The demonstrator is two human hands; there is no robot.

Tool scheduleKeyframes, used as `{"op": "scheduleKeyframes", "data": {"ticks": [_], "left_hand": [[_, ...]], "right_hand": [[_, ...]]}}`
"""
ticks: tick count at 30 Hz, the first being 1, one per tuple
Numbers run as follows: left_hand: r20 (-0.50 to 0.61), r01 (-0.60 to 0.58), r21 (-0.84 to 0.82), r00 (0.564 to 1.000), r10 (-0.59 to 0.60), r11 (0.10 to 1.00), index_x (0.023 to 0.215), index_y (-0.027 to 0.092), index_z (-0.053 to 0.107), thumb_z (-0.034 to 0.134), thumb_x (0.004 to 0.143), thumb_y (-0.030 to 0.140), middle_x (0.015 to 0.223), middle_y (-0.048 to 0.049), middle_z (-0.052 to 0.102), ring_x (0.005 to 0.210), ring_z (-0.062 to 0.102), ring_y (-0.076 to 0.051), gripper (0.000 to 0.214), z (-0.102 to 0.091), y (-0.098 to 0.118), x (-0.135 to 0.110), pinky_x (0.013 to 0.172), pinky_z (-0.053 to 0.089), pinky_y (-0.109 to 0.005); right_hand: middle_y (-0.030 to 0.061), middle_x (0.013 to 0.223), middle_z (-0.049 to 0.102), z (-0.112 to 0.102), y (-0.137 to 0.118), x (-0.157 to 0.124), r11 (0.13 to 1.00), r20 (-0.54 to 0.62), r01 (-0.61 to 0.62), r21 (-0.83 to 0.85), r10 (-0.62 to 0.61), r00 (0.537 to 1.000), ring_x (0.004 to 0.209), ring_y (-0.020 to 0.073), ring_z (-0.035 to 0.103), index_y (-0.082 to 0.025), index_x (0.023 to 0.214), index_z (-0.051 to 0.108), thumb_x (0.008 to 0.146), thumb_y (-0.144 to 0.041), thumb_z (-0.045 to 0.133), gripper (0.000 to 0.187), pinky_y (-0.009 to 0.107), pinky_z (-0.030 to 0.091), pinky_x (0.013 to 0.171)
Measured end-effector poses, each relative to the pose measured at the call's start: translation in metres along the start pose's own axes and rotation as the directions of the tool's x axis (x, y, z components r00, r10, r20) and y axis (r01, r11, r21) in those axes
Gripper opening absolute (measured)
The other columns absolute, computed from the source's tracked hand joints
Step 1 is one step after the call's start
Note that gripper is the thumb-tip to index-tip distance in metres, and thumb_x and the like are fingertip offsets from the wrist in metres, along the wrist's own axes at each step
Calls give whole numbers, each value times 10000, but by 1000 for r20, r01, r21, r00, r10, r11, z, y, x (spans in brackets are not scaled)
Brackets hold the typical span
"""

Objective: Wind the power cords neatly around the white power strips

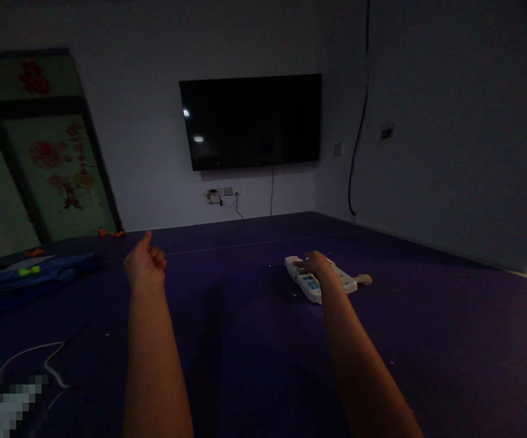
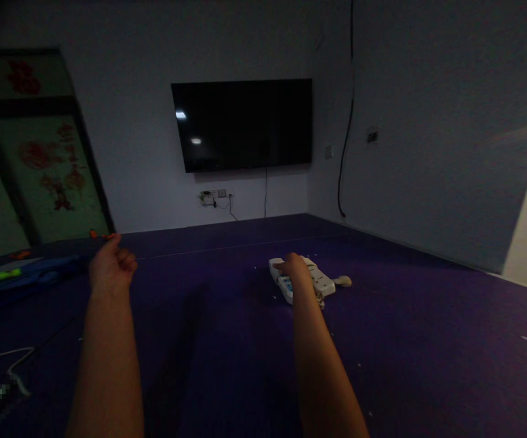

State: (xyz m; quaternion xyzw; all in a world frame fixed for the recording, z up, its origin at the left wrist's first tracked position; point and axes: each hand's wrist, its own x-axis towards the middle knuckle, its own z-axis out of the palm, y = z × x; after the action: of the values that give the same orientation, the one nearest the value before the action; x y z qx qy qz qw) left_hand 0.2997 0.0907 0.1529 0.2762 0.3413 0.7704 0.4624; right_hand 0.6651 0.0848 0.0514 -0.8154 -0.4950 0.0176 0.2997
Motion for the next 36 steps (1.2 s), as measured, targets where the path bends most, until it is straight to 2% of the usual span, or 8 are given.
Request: {"op": "scheduleKeyframes", "data": {"ticks": [2,5,11,15,29,33,36], "left_hand": [[92,90,-6,992,-89,996,536,197,206,580,800,216,351,112,185,282,154,-24,458,2,-2,-2,319,98,-193],[165,144,4,976,-142,990,533,197,206,567,822,219,339,111,189,268,155,-21,462,10,-8,-6,310,88,-191],[241,138,46,960,-145,989,527,201,223,597,811,233,342,116,203,262,161,-17,471,20,-14,-11,304,79,-190],[244,117,58,961,-127,991,517,199,238,599,809,234,342,115,209,263,164,-17,466,20,-13,-11,297,82,-187],[225,115,75,966,-129,991,517,200,209,615,796,264,332,115,196,260,165,-13,497,18,-14,-8,290,93,-183],[250,106,83,960,-124,991,517,202,211,620,786,284,338,115,197,263,162,-13,497,17,-16,-6,288,87,-185],[269,94,107,956,-119,990,514,203,219,619,785,292,341,116,201,267,161,-15,491,16,-17,-6,291,88,-182]], "right_hand": [[226,1105,674,8,2,-1,998,42,-59,-27,60,997,1072,322,634,-87,1116,672,699,-299,733,472,359,496,852],[210,1140,661,20,0,-3,990,70,-126,-56,130,989,1096,317,620,-116,1162,633,673,-284,754,531,388,498,859],[227,1164,635,36,-1,-11,972,64,-221,-79,226,972,1146,347,581,-122,1280,526,631,-260,792,715,455,482,869],[216,1189,623,39,1,-15,965,55,-249,-79,254,966,1175,347,560,-146,1303,498,650,-249,776,717,459,477,870],[199,1134,653,25,-6,-22,976,-6,-214,-33,214,977,1126,331,597,-131,1264,553,674,-218,702,614,420,485,864],[203,1121,659,13,-11,-21,980,-30,-197,-21,197,980,1113,334,604,-132,1244,582,668,-254,699,601,405,485,865],[196,1109,667,-4,-16,-20,983,-73,-181,10,181,981,1088,334,618,-149,1217,612,651,-295,710,593,386,487,854]]}}
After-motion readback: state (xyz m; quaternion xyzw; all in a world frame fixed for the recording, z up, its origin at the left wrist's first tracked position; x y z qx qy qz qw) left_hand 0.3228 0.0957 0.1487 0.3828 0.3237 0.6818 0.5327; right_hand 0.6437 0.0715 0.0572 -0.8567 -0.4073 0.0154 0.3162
